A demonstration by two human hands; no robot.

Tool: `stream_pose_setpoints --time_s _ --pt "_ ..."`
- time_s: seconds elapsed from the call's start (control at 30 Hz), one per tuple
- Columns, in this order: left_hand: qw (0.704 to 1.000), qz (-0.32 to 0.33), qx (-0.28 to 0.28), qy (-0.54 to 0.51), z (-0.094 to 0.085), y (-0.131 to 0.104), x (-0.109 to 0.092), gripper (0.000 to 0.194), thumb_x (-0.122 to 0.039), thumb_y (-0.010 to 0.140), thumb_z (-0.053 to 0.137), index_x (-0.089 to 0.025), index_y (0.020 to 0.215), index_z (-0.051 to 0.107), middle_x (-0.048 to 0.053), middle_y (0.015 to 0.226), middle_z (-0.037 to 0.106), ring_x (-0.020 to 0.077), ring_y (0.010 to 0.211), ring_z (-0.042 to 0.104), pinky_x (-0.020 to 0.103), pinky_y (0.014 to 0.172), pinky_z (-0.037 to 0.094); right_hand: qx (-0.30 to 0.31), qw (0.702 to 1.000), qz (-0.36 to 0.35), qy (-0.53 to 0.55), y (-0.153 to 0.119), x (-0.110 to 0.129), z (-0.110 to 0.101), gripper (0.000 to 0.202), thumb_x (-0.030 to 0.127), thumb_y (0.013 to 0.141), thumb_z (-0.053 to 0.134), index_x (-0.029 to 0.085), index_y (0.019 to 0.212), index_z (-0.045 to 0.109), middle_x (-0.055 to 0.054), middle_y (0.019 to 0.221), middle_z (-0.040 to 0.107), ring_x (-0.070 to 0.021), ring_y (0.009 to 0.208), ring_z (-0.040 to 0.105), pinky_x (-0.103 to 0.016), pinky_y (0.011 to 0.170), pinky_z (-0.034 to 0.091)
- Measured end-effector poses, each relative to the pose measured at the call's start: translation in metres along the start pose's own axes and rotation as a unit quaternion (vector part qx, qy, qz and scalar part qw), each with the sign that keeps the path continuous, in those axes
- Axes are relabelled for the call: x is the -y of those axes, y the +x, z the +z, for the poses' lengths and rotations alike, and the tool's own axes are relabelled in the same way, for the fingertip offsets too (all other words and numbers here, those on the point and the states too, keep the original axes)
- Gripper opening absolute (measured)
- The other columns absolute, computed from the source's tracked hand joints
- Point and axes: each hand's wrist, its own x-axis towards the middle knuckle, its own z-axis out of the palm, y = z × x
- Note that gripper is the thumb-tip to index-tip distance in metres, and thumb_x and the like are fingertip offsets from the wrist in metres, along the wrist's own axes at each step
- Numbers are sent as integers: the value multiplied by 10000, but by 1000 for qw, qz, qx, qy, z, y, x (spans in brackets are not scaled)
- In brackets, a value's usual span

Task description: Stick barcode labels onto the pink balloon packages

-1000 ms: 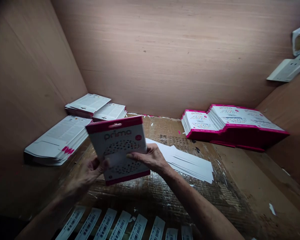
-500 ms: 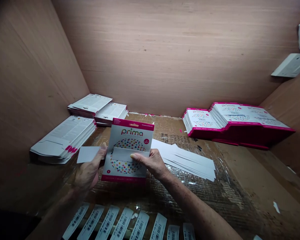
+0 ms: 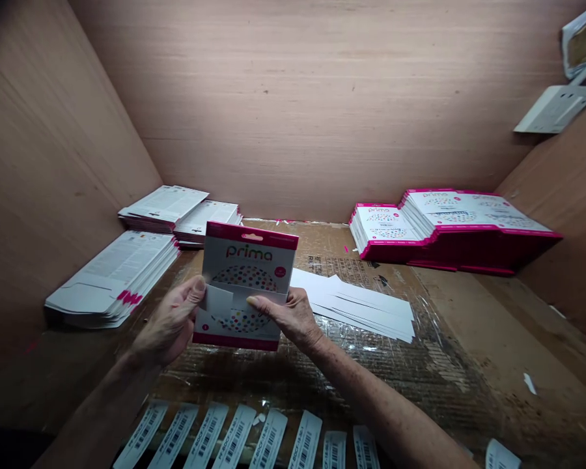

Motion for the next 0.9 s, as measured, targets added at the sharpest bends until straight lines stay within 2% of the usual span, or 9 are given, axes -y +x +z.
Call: stream_pose_setpoints --time_s 0.1,0.17,0.23,0.37,0.5,0.67,0.77,0.9 --pt "994 -64 80 39 -7 -1 0 480 -536 683 781 -124 903 670 55 715 719 178 652 669 245 575 544 15 999 18 -27 -2 1 -4 311 407 628 839 158 795 756 -30 793 750 -191 698 695 -333 685 591" --pt "991 -70 99 55 -9 -5 -2 490 -532 705 765 -95 909 681 92 739 731 217 695 690 268 577 554 35 998 29 -35 -1 3 -7 326 411 625 839 154 805 756 -38 816 752 -196 723 699 -337 697 590" --pt "994 -48 85 55 -7 -9 -3 477 -497 717 770 -86 943 681 104 765 740 237 705 702 286 570 562 52 997 34 -38 0 6 -7 337 413 616 842 153 813 754 -46 849 754 -199 752 701 -343 718 589" --pt "999 4 3 38 2 -14 3 465 -435 669 823 -107 959 665 74 760 744 241 686 711 289 552 569 54 996 54 -38 3 10 -1 370 411 586 855 156 831 747 -53 875 756 -205 773 704 -363 742 590" --pt "998 5 -49 30 8 -14 5 512 -459 567 872 -121 885 657 52 698 733 260 674 716 293 519 571 81 994 62 -30 4 13 2 378 384 569 867 151 839 742 -56 895 752 -206 789 706 -376 772 592" --pt "998 -53 -24 22 3 -15 4 517 -481 548 876 -125 853 657 66 680 733 281 676 722 325 521 589 148 986 68 -21 5 19 -5 405 347 567 877 160 897 736 -49 933 751 -211 847 706 -393 829 586" --pt "998 -56 5 31 -2 -14 8 485 -466 580 867 -122 854 663 74 701 739 275 688 725 328 552 599 171 982 75 -15 4 17 -10 421 335 586 871 167 946 731 -50 973 749 -210 876 702 -397 864 578" --pt "998 -38 5 45 -3 -12 12 467 -467 596 857 -125 844 658 61 707 737 243 641 715 315 563 596 158 984 87 -13 2 13 -12 435 343 596 871 164 964 726 -57 971 746 -215 859 702 -395 839 586"
